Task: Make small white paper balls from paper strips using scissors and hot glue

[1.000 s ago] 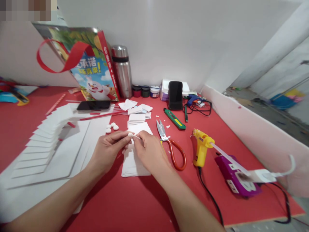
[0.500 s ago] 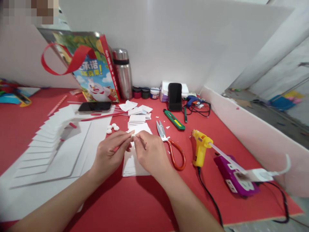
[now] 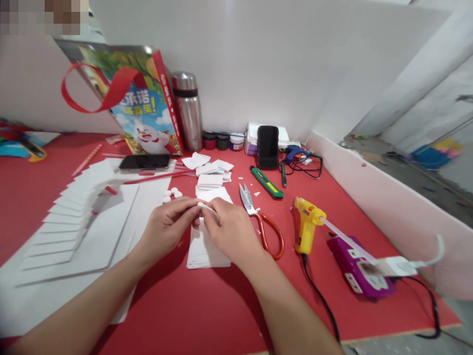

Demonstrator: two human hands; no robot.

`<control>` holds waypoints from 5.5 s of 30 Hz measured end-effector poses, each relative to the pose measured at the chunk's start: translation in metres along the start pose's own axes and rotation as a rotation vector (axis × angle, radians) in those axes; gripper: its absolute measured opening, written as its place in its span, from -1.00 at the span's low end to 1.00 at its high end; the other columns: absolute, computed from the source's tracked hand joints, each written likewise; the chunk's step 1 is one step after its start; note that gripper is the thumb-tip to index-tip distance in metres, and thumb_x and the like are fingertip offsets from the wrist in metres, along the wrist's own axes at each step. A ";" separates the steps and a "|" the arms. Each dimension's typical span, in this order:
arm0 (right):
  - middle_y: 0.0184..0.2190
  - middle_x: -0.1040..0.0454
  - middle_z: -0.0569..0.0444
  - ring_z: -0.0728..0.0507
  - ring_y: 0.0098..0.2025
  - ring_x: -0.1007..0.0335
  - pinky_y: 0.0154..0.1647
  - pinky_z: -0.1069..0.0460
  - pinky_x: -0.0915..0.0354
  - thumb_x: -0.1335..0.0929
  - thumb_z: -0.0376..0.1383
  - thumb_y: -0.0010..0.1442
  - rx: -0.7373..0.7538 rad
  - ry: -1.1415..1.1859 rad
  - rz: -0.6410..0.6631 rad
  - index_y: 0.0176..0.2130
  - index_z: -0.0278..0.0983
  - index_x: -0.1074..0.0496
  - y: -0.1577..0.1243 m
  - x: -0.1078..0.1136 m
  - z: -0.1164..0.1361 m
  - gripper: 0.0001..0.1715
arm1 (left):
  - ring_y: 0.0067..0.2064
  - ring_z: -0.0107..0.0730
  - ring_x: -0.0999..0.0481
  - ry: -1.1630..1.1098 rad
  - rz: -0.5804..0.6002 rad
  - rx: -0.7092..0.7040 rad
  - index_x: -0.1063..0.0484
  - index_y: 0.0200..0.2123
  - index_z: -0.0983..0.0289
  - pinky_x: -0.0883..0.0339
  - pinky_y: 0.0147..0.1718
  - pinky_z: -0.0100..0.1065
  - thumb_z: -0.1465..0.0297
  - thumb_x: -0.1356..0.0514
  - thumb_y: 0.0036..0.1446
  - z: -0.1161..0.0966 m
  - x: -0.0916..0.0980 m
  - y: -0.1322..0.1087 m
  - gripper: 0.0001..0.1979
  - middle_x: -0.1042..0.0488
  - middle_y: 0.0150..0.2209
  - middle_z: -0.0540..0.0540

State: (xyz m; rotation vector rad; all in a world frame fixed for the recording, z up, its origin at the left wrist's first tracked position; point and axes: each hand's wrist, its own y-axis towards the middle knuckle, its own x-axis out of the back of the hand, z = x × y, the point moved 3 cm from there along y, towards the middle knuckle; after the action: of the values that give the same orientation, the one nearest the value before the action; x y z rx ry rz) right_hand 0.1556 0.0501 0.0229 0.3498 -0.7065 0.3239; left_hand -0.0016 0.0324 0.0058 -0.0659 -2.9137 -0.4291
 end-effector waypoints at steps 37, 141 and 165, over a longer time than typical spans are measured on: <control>-0.42 -0.55 -0.08 -0.18 -0.41 -0.51 -0.30 -0.07 -0.39 -0.09 0.14 0.37 -0.536 0.961 0.265 -0.24 -0.33 -0.45 0.003 -0.002 -0.008 -0.31 | -0.38 -0.48 -0.48 0.160 -0.043 -0.136 -0.57 -0.15 0.25 -0.36 -0.32 -0.42 0.44 -0.12 0.33 -0.010 0.008 0.002 -0.79 -0.50 -0.38 0.02; -0.48 -0.42 0.11 -0.03 -0.43 -0.33 -0.33 0.07 -0.13 -0.22 -0.32 0.40 0.263 -0.057 0.080 -0.36 -0.27 -0.35 -0.003 0.009 0.003 -0.72 | -0.46 -0.49 -0.59 -0.173 -0.034 0.056 -0.65 -0.24 0.25 -0.50 -0.40 -0.47 0.55 -0.29 0.16 -0.002 0.000 -0.001 -0.84 -0.59 -0.43 0.00; -0.51 -0.40 0.07 -0.04 -0.48 -0.33 -0.40 0.04 -0.10 -0.22 -0.36 0.34 0.191 -0.164 -0.115 -0.42 -0.30 -0.33 -0.009 -0.001 0.012 -0.72 | -0.18 -0.37 -0.56 0.165 -0.245 -0.196 -0.60 -0.22 0.28 -0.42 -0.15 -0.35 0.49 -0.28 0.19 -0.011 -0.005 -0.005 -0.90 -0.60 -0.24 0.09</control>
State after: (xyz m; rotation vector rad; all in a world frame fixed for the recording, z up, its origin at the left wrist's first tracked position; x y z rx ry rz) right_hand 0.1515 0.0370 0.0287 0.6013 -0.8149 0.2561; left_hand 0.0051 0.0246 0.0133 0.2869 -2.7167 -0.7220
